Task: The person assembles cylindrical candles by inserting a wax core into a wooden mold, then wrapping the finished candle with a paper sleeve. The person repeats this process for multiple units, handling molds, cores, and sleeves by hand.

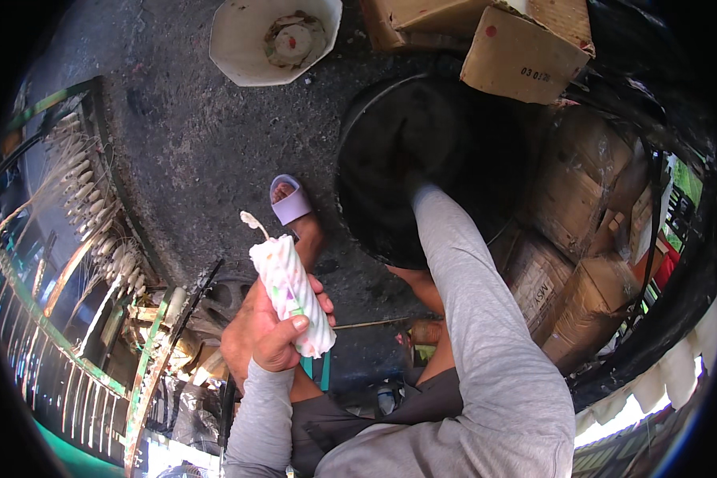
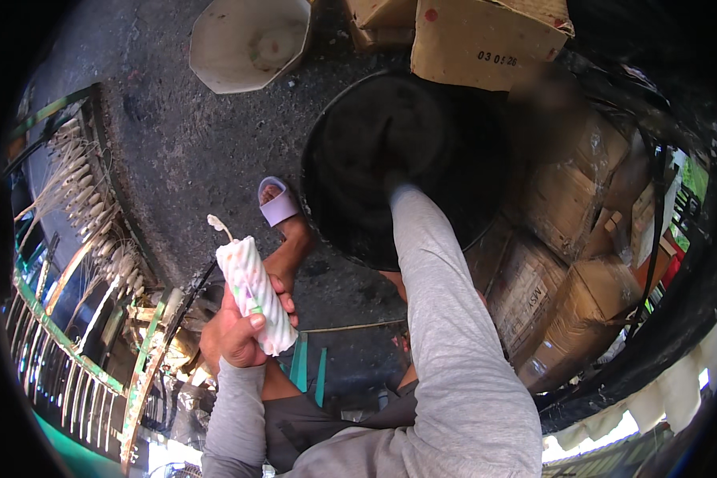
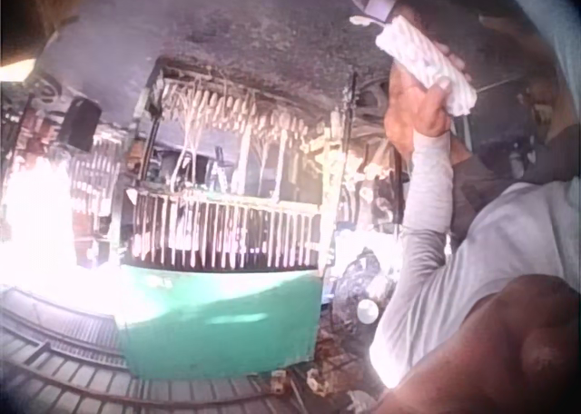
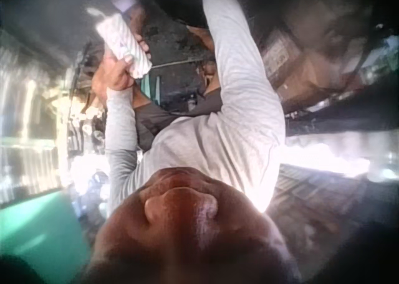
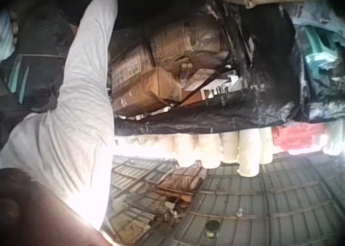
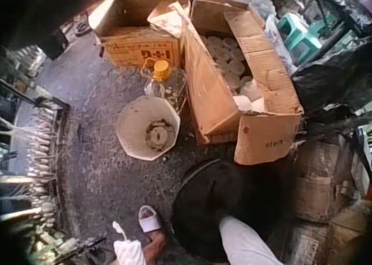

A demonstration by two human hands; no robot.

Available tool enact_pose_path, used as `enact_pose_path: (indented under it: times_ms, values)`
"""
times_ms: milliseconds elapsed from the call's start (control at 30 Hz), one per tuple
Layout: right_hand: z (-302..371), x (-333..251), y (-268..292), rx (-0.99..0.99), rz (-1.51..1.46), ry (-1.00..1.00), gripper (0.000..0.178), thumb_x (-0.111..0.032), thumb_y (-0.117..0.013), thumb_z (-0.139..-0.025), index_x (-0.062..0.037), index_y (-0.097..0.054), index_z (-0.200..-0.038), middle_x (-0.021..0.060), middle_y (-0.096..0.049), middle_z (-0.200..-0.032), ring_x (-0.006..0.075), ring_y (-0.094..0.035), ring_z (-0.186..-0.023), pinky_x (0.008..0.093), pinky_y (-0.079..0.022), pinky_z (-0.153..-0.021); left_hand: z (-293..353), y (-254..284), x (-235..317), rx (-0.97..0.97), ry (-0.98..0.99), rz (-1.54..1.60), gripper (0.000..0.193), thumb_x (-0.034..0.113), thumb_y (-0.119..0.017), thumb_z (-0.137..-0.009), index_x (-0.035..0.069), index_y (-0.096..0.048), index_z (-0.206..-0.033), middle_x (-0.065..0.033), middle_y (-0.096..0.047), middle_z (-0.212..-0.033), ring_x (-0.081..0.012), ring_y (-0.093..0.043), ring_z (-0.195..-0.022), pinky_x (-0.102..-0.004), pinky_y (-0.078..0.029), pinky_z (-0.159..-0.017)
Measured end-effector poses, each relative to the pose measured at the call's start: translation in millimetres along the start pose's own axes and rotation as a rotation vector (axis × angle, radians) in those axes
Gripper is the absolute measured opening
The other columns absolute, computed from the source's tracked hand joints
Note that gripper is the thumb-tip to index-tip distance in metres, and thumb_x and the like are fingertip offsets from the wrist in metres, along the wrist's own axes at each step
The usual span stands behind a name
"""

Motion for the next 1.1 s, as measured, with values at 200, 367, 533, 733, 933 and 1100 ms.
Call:
enact_pose_path:
  times_ms: [200, 367, 533, 733, 933, 1100]
  values:
    - [10.9, 5.6, 13.8, -0.056, 0.057, 0.077, 0.093, -0.012, -0.058, -0.098, 0.0015, 0.001, -0.169, 0.0404, -0.058, -0.141, 0.0461, -0.070, -0.116, 0.0575, -0.058, -0.091, -7.1, -3.3, -2.7, 0.002, 0.033, -0.064, 0.095, 0.010, -0.079, -0.077, 0.006, -0.032, -0.158, -0.0212, -0.061, -0.123, -0.0341, -0.072, -0.101, -0.0468, -0.066, -0.080]
    - [-7.4, 14.4, 13.8, -0.012, -0.152, 0.199, 0.089, -0.020, -0.058, -0.099, 0.0022, -0.009, -0.169, 0.0375, -0.060, -0.141, 0.0449, -0.067, -0.122, 0.0552, -0.054, -0.102, -10.9, -6.6, -0.9, -0.022, 0.064, -0.095, 0.097, 0.010, -0.079, -0.076, 0.006, -0.030, -0.160, -0.0204, -0.060, -0.123, -0.0328, -0.071, -0.102, -0.0457, -0.066, -0.080]
    - [-23.9, 22.5, -11.9, 0.121, -0.032, 0.201, 0.087, -0.032, -0.055, -0.104, -0.0023, -0.010, -0.171, 0.0282, -0.057, -0.151, 0.0436, -0.065, -0.124, 0.0537, -0.052, -0.104, -11.7, -5.8, 0.5, -0.039, 0.101, -0.114, 0.101, 0.009, -0.080, -0.077, 0.009, -0.025, -0.162, -0.0173, -0.059, -0.125, -0.0289, -0.069, -0.105, -0.0430, -0.065, -0.085]
    - [-4.6, -2.9, -22.1, 0.235, 0.365, 0.260, 0.083, -0.040, -0.052, -0.106, -0.0010, -0.017, -0.171, 0.0227, -0.032, -0.172, 0.0373, -0.046, -0.150, 0.0500, -0.038, -0.123, -11.1, -5.6, 2.9, -0.036, 0.109, -0.112, 0.100, 0.009, -0.080, -0.078, 0.008, -0.025, -0.162, -0.0173, -0.059, -0.125, -0.0291, -0.070, -0.105, -0.0432, -0.065, -0.085]
    - [-18.7, 26.2, -8.7, 0.062, 0.956, 0.264, 0.074, -0.029, -0.044, -0.108, 0.0067, -0.017, -0.168, 0.0331, -0.025, -0.171, 0.0417, -0.040, -0.153, 0.0525, -0.034, -0.126, -9.3, -3.2, 2.7, -0.036, 0.116, -0.095, 0.101, 0.008, -0.081, -0.077, 0.008, -0.025, -0.162, -0.0176, -0.059, -0.125, -0.0294, -0.069, -0.106, -0.0432, -0.064, -0.085]
    - [-43.0, 44.6, -40.9, 0.132, 1.227, 0.361, 0.071, -0.021, -0.043, -0.106, 0.0092, -0.022, -0.166, 0.0360, -0.019, -0.172, 0.0452, -0.042, -0.150, 0.0545, -0.037, -0.124, -10.4, -5.0, 4.8, -0.041, 0.118, -0.078, 0.104, 0.008, -0.081, -0.077, 0.008, -0.024, -0.163, -0.0180, -0.058, -0.126, -0.0290, -0.069, -0.106, -0.0432, -0.064, -0.085]
Point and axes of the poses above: each hand's wrist, its own z-axis away from the middle knuckle, its own y-axis out of the back of the hand, x = y × z, the point moved 2 cm from there along -z, towards the middle knuckle
